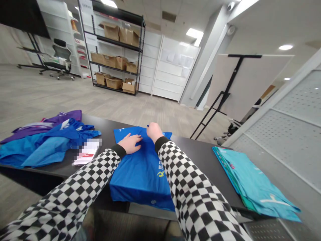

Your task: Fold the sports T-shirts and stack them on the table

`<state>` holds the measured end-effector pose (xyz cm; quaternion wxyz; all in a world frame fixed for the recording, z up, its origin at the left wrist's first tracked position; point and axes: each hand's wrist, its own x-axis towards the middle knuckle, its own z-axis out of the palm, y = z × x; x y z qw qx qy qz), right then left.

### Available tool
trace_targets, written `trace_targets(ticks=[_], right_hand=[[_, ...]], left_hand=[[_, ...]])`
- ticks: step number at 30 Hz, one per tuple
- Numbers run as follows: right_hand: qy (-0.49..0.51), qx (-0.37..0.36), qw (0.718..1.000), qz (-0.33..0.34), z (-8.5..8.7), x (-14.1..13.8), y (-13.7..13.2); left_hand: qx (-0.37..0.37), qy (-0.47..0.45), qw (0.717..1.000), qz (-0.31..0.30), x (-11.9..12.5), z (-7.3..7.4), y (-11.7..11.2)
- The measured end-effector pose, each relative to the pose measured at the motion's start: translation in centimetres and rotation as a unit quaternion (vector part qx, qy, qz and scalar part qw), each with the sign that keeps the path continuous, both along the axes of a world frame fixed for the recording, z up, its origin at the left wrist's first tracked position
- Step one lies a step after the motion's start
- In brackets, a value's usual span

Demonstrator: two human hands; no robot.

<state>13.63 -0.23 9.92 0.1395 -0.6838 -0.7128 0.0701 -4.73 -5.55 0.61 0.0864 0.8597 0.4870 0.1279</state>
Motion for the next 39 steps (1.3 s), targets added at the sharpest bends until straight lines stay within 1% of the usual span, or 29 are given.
trace_targets(ticks=[2,5,7,9,10,11,12,13,15,16,17,18,20,21,22,23,25,27,29,30,32,34,36,37,39], right_hand=[[0.015,-0.02,1.0,0.016,-1.4,-2.3,0.0],[0.05,-0.052,0.997,0.04,-2.8,-3.8,-0.1],[0.079,-0.078,0.992,0.06,-3.2,-3.7,-0.4],[0.105,-0.102,0.986,0.078,-3.4,-2.8,-1.0],[0.139,-0.117,0.98,0.085,-3.3,-2.1,-1.3],[0.193,-0.13,0.969,0.086,-3.1,-1.2,-1.6],[0.264,-0.141,0.951,0.08,-2.8,-0.1,-2.0],[0.342,-0.145,0.926,0.068,-2.4,1.2,-2.4],[0.468,-0.132,0.873,0.028,-1.6,4.2,-3.5],[0.494,-0.114,0.862,0.006,-1.3,5.9,-4.3],[0.497,-0.094,0.863,-0.015,-1.0,7.7,-5.3],[0.481,-0.073,0.873,-0.034,-1.0,9.5,-6.6],[0.405,-0.033,0.912,-0.054,-1.4,13.0,-10.4],[0.352,-0.016,0.934,-0.053,-1.8,14.5,-12.9],[0.298,-0.005,0.954,-0.044,-2.3,15.8,-15.7],[0.249,0.002,0.968,-0.034,-2.9,16.8,-18.8],[0.183,-0.003,0.982,-0.04,-4.3,18.1,-25.3],[0.152,-0.019,0.985,-0.084,-6.2,18.5,-31.2],[0.142,-0.007,0.978,-0.154,-8.5,18.6,-35.6],[0.147,0.003,0.971,-0.188,-9.7,18.6,-37.0],[0.191,0.006,0.954,-0.23,-11.8,18.6,-38.3],[0.279,-0.025,0.934,-0.221,-13.4,18.8,-38.3],[0.365,-0.062,0.909,-0.19,-14.4,19.0,-37.6],[0.391,-0.072,0.9,-0.181,-14.7,19.1,-37.4],[0.408,-0.073,0.893,-0.176,-15.0,19.1,-37.1]], left_hand=[[-0.002,-0.018,1.0,0.022,-1.1,0.1,0.6],[-0.012,-0.047,0.997,0.068,-3.0,0.3,1.6],[-0.017,-0.054,0.994,0.094,-3.9,0.3,2.1],[-0.016,-0.06,0.992,0.11,-4.3,0.2,2.3],[-0.013,-0.063,0.991,0.114,-4.3,0.2,2.4],[-0.008,-0.066,0.991,0.115,-4.2,0.2,2.3],[-0.003,-0.068,0.991,0.116,-4.1,0.3,2.2],[0.002,-0.069,0.991,0.116,-3.8,0.4,2.0],[0.013,-0.069,0.991,0.112,-3.2,0.6,1.6],[0.023,-0.07,0.993,0.096,-2.9,0.8,1.3],[0.035,-0.074,0.994,0.066,-2.4,0.9,1.1],[0.049,-0.079,0.995,0.021,-1.9,1.0,0.8],[0.066,-0.087,0.99,-0.088,-0.8,1.1,0.6],[0.066,-0.085,0.985,-0.134,-0.1,1.1,0.6],[0.061,-0.078,0.981,-0.166,0.5,1.0,0.6],[0.053,-0.067,0.979,-0.186,1.1,1.0,0.7],[0.039,-0.042,0.978,-0.202,2.1,0.7,1.1],[0.037,-0.03,0.977,-0.207,2.6,0.4,1.4],[0.045,-0.029,0.978,-0.204,2.9,0.2,1.6],[0.052,-0.031,0.978,-0.202,2.9,0.1,1.7],[0.068,-0.031,0.975,-0.207,3.0,0.1,1.9],[0.079,-0.031,0.97,-0.227,3.2,0.3,2.1],[0.079,-0.033,0.967,-0.239,3.3,0.6,2.3],[0.075,-0.035,0.968,-0.238,3.4,0.7,2.4],[0.063,-0.04,0.97,-0.231,3.4,0.9,2.5]])
